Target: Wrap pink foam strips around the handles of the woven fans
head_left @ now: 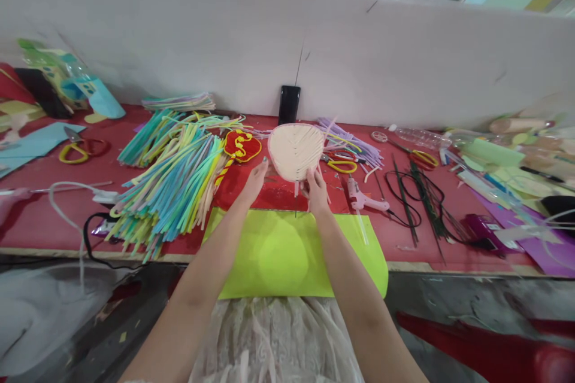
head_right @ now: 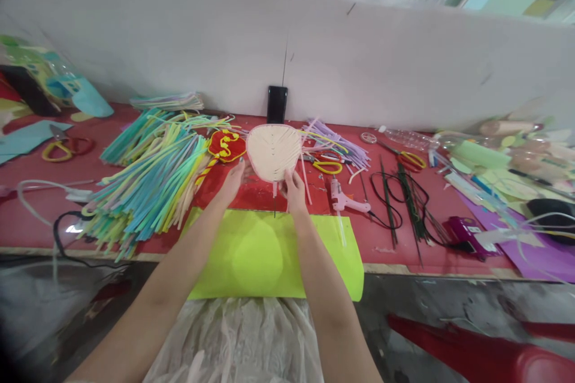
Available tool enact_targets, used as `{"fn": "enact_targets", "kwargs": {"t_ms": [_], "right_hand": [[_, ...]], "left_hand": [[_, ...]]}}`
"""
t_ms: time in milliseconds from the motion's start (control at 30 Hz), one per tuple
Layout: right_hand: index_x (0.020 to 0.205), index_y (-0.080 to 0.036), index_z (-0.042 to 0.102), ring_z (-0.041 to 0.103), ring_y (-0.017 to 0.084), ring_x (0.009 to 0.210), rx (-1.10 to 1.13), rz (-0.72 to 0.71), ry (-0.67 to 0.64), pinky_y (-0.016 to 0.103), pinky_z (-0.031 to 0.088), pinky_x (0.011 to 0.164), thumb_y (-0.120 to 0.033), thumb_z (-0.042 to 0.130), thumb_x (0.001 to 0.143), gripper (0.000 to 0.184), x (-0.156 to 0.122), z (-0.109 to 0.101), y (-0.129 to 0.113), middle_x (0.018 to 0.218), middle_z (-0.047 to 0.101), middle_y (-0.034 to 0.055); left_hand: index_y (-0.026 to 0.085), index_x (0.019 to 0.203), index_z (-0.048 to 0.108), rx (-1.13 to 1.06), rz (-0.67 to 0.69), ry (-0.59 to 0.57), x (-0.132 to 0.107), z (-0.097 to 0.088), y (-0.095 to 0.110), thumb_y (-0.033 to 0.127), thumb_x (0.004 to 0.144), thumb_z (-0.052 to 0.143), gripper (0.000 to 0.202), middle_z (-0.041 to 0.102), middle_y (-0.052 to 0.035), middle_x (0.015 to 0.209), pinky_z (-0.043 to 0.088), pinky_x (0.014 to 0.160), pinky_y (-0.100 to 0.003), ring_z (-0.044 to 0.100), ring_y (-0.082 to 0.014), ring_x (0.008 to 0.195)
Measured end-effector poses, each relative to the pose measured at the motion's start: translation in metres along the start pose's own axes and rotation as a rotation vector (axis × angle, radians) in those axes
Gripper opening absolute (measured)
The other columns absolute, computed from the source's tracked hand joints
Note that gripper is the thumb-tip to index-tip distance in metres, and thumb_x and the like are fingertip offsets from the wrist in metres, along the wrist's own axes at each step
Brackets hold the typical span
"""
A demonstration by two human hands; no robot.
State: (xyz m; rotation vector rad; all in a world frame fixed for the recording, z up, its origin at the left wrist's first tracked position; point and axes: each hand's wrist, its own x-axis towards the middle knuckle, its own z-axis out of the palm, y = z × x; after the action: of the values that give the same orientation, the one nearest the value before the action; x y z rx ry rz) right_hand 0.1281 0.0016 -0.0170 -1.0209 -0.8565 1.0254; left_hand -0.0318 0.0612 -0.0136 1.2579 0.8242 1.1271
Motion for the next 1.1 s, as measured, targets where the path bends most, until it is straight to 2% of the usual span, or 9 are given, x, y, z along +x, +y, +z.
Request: {"fn": "enact_targets", "kwargs": {"t_ms": [100,200,367,467,567,800,1000,1100], "right_hand": [[0.063,-0.02,0.047,0.028,0.003,0.033,-0.072,0.02,-0.036,0.018,0.016,0.032,-0.058,0.056,0.071,0.04,-0.002,0.002,0.0,0.045,0.043,-0.0069],[0.06,-0.02,0.047,0.026,0.003,0.032,-0.039,0.055,0.006,0.02,0.013,0.032,-0.063,0.05,0.071,0.045,-0.001,0.001,0.0,0.045,0.044,-0.0057],[0.066,-0.02,0.052,0.026,0.003,0.031,0.002,0.043,0.096,0.021,0.012,0.031,-0.065,0.05,0.07,0.045,0.002,-0.001,-0.001,0.046,0.046,-0.0057],[0.062,-0.02,0.047,0.025,0.003,0.031,-0.001,0.011,0.115,0.021,0.013,0.032,-0.06,0.056,0.069,0.042,0.001,-0.002,-0.002,0.042,0.038,-0.0077],[0.061,-0.021,0.043,0.023,0.003,0.033,0.002,-0.018,0.113,0.02,0.014,0.033,-0.055,0.062,0.066,0.04,0.0,-0.001,-0.002,0.041,0.031,-0.0097],[0.061,-0.02,0.041,0.022,0.003,0.037,0.007,-0.036,0.108,0.02,0.014,0.034,-0.05,0.067,0.063,0.039,-0.001,0.001,-0.005,0.046,0.03,-0.0097],[0.062,-0.02,0.043,0.021,0.002,0.036,0.05,0.036,0.083,0.02,0.013,0.034,-0.047,0.068,0.063,0.038,-0.001,0.0,-0.004,0.045,0.032,-0.0097],[0.062,-0.02,0.044,0.022,0.002,0.035,0.071,0.081,0.073,0.02,0.014,0.033,-0.048,0.069,0.063,0.037,0.001,-0.002,-0.001,0.044,0.033,-0.0098]], "left_hand": [[0.013,0.09,0.06,-0.07,-0.041,0.0,-0.002,0.008,0.002,0.047,0.067,0.064,0.042,0.065,-0.0056,0.085,0.052,0.066,-0.032,0.062,-0.0175,0.074],[0.013,0.088,0.058,-0.09,-0.069,0.019,-0.004,0.009,0.004,0.043,0.061,0.07,0.043,0.065,-0.004,0.084,0.053,0.065,-0.035,0.061,-0.0172,0.071],[0.013,0.091,0.057,-0.096,-0.074,0.022,-0.004,0.005,0.005,0.044,0.06,0.07,0.046,0.065,-0.0046,0.084,0.053,0.059,-0.031,0.061,-0.0161,0.07],[0.012,0.092,0.057,-0.06,-0.083,-0.012,-0.003,0.005,0.004,0.044,0.062,0.07,0.046,0.065,-0.0053,0.085,0.053,0.06,-0.031,0.06,-0.016,0.071],[0.012,0.089,0.058,-0.025,-0.095,-0.034,-0.003,0.005,0.002,0.044,0.062,0.069,0.044,0.065,-0.0052,0.083,0.053,0.06,-0.032,0.06,-0.0159,0.07],[0.011,0.09,0.059,-0.025,-0.09,-0.056,-0.004,0.007,0.002,0.041,0.061,0.07,0.043,0.065,-0.0072,0.088,0.053,0.062,-0.032,0.06,-0.0168,0.072],[0.011,0.092,0.06,-0.021,-0.09,-0.045,-0.003,0.005,-0.002,0.037,0.062,0.07,0.041,0.066,-0.0081,0.093,0.052,0.066,-0.03,0.061,-0.0175,0.077],[0.012,0.094,0.061,-0.051,-0.116,-0.017,-0.001,0.005,-0.007,0.042,0.067,0.066,0.041,0.067,-0.0079,0.094,0.052,0.07,-0.031,0.062,-0.0187,0.081]]}}
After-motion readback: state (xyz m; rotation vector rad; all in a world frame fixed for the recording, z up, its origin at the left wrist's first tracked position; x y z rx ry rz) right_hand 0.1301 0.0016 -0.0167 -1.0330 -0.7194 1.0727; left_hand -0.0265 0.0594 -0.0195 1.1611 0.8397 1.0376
